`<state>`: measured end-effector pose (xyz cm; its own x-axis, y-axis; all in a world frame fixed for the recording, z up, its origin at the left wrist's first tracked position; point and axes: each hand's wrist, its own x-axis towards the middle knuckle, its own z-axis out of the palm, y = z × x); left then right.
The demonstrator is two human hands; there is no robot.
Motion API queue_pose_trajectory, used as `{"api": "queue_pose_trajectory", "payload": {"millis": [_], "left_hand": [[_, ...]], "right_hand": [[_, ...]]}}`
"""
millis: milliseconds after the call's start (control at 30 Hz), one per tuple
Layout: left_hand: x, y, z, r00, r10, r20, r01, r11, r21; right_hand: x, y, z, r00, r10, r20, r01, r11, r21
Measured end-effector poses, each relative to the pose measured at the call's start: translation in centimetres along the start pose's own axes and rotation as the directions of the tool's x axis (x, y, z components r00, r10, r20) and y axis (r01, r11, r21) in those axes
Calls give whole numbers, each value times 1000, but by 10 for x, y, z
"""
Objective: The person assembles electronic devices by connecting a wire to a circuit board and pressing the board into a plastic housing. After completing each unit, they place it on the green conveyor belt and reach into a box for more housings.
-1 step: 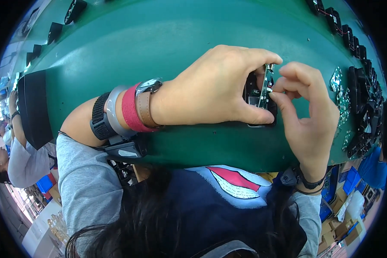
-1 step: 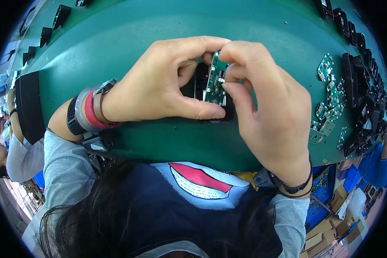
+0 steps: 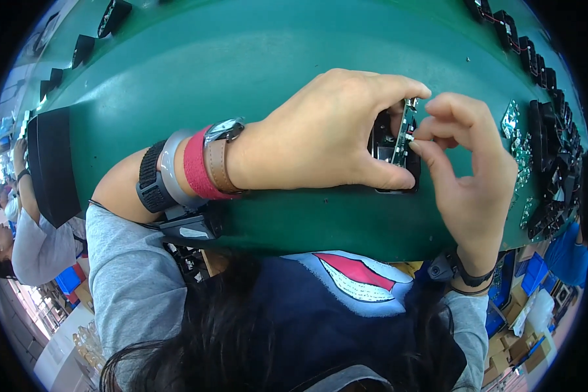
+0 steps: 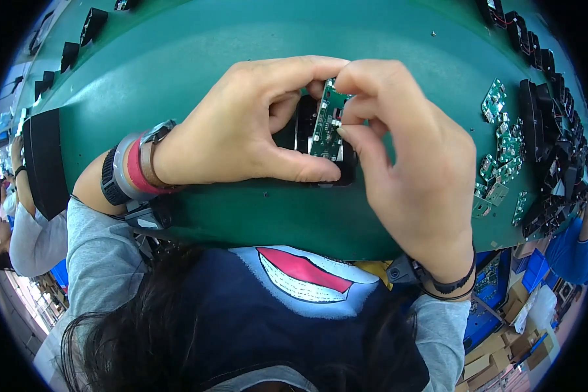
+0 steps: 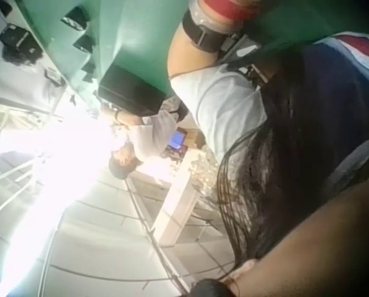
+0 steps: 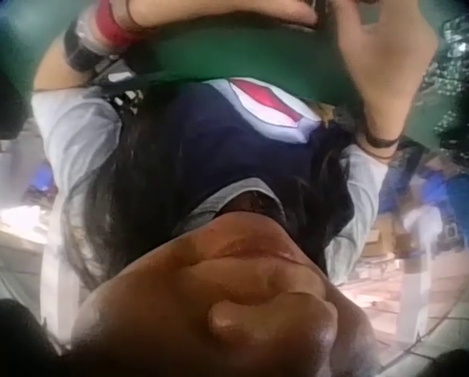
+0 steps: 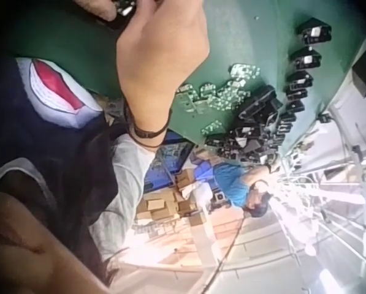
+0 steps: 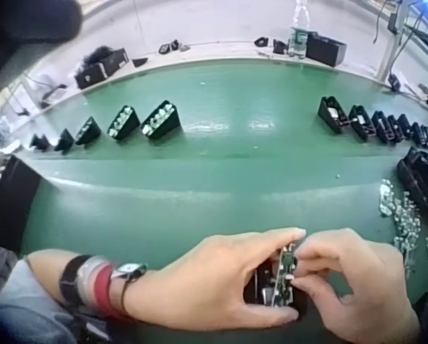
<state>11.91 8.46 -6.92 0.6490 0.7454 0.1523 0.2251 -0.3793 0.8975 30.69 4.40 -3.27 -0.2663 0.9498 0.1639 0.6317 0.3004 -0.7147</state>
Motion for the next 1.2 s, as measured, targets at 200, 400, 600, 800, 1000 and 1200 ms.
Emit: {"api": "queue_pose_trajectory", "payload": {"millis": [200,400,600,800,1000,1200], "left_hand": [[4,-2,-3,985,170,9,-170,984,60],[6,1,-6,984,128,120,-141,983,114],[4,-3,-4,972,188,143,-188,982,-14],[4,-2,-6,986,-122,112,142,971,-191],[1,0,0,996,-25,80,43,973,-228],[4,2,-3,997,63,38,-60,996,-59]], "right_hand": [[7,15,-5,991,119,63,-130,968,216],[15,21,-9,945,236,225,-310,867,391],[16,44,-15,876,132,464,-422,675,605],[15,44,-13,862,279,422,-497,627,600],[9,42,-1,942,308,134,-312,658,685],[9,39,0,976,211,51,-184,679,711]]}}
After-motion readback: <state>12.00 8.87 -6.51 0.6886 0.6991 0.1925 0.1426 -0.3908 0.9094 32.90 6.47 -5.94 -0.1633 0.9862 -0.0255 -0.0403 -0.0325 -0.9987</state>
